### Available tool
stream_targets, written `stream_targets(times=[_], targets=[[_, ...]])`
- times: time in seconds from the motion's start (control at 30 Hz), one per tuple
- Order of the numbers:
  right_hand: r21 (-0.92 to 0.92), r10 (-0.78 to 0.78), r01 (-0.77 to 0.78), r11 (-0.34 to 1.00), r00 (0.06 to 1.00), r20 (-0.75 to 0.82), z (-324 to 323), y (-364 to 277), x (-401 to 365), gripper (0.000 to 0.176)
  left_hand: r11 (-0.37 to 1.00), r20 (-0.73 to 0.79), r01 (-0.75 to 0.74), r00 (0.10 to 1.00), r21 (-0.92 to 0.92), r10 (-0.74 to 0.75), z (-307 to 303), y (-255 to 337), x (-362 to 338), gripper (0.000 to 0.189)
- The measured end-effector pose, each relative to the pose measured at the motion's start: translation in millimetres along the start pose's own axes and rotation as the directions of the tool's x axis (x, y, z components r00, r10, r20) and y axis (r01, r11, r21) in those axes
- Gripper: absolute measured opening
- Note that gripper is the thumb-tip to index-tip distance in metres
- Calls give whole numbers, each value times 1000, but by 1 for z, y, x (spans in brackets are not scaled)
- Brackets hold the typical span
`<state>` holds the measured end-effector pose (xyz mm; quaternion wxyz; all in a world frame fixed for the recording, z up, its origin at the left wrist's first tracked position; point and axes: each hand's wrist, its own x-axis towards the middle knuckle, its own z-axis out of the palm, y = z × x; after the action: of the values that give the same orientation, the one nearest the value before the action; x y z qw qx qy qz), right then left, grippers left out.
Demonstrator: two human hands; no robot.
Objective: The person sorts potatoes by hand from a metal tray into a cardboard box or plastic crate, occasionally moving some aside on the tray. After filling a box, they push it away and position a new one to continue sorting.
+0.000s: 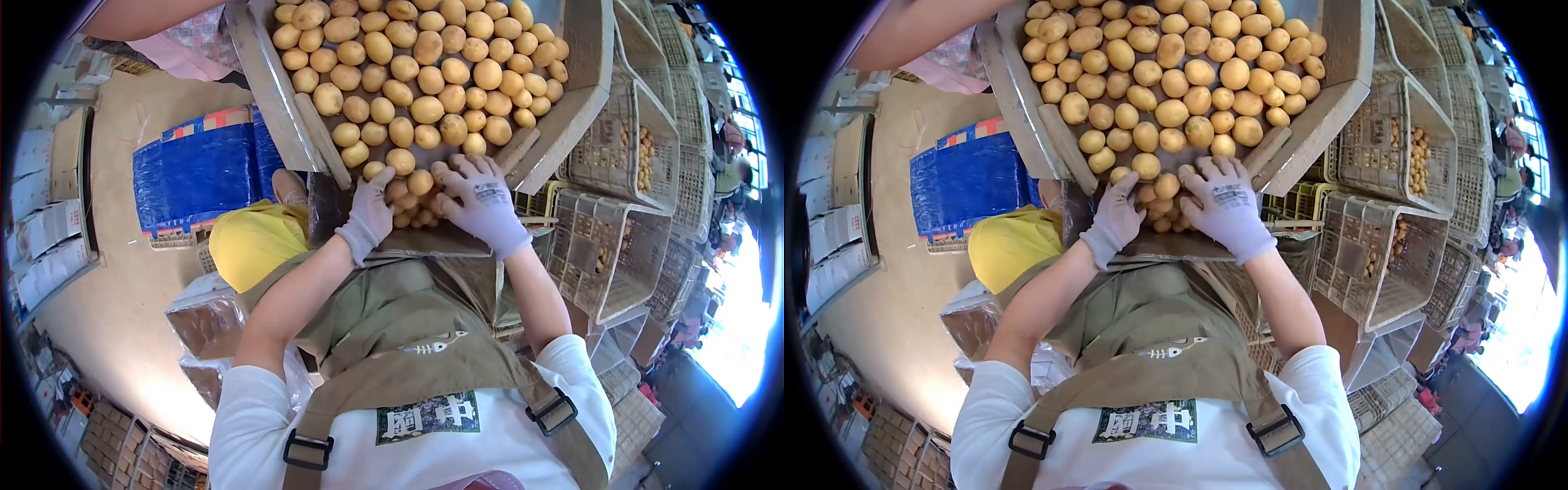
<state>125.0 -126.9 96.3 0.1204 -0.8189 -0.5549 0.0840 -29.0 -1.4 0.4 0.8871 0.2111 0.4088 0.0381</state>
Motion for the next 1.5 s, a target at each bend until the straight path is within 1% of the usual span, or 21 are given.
stream_targets(times=[0.03,0.07,0.1,0.17,0.23,0.4,0.43,0.47,0.5,0.63,0.77,0.83,0.93,0.97,1.03,1.1,1.17,1.27,1.33,1.37,1.5], targets=[[9,-23,23,1000,996,86,2,2,1,35,995,21,26,999,-100,-24,2,5,0,69],[151,220,-233,961,971,94,1,-1,10,33,978,43,49,998,-202,-42,2,8,1,72],[136,264,-255,957,963,-58,6,4,15,43,950,65,73,996,-303,-56,3,11,1,76],[-213,99,-112,971,993,-70,19,-6,17,55,914,59,85,996,-396,-67,12,17,-6,88],[-129,74,-56,990,988,137,29,-14,7,62,883,87,120,992,-453,-90,13,15,-3,92],[151,-36,12,988,987,158,9,5,6,48,763,371,285,927,-580,-64,0,10,14,103],[150,94,-108,983,991,94,-11,7,13,45,780,346,266,936,-566,-68,3,12,14,102],[-170,61,-85,982,989,-138,-16,19,16,47,796,317,246,946,-553,-72,7,14,11,101],[-454,131,-166,875,986,-108,-34,22,31,45,811,286,225,955,-540,-74,9,15,8,100],[-719,397,-147,679,898,192,-8,50,60,53,817,279,213,958,-536,-67,14,14,12,94],[-278,367,-322,905,921,129,-23,56,60,40,806,255,233,961,-544,-105,19,20,9,93],[175,356,-340,924,932,-66,-37,41,44,52,783,304,244,950,-572,-74,12,14,17,95],[965,424,-164,206,903,63,-32,29,20,55,722,337,309,935,-619,-111,7,11,19,95],[984,365,-110,-141,918,155,-35,28,15,57,750,320,285,942,-597,-103,9,12,19,95],[911,310,4,-413,941,136,-24,23,9,57,805,288,233,954,-545,-81,13,13,17,96],[884,268,59,-464,961,76,-15,20,2,63,782,334,256,940,-569,-65,13,17,18,96],[913,338,70,-402,938,76,-18,8,1,66,753,375,288,925,-592,-60,14,16,16,96],[965,433,34,-259,898,85,-21,6,-6,67,971,241,-238,942,-19,235,-1,-5,25,92],[937,470,21,-348,869,155,-36,11,-25,61,950,268,-310,914,-24,305,0,-7,22,88],[910,526,90,-405,837,151,-43,18,-40,59,868,310,138,951,-477,19,11,14,9,86],[937,854,299,-179,520,-3,-62,88,-166,42,800,314,304,937,-518,-153,0,15,22,88]])
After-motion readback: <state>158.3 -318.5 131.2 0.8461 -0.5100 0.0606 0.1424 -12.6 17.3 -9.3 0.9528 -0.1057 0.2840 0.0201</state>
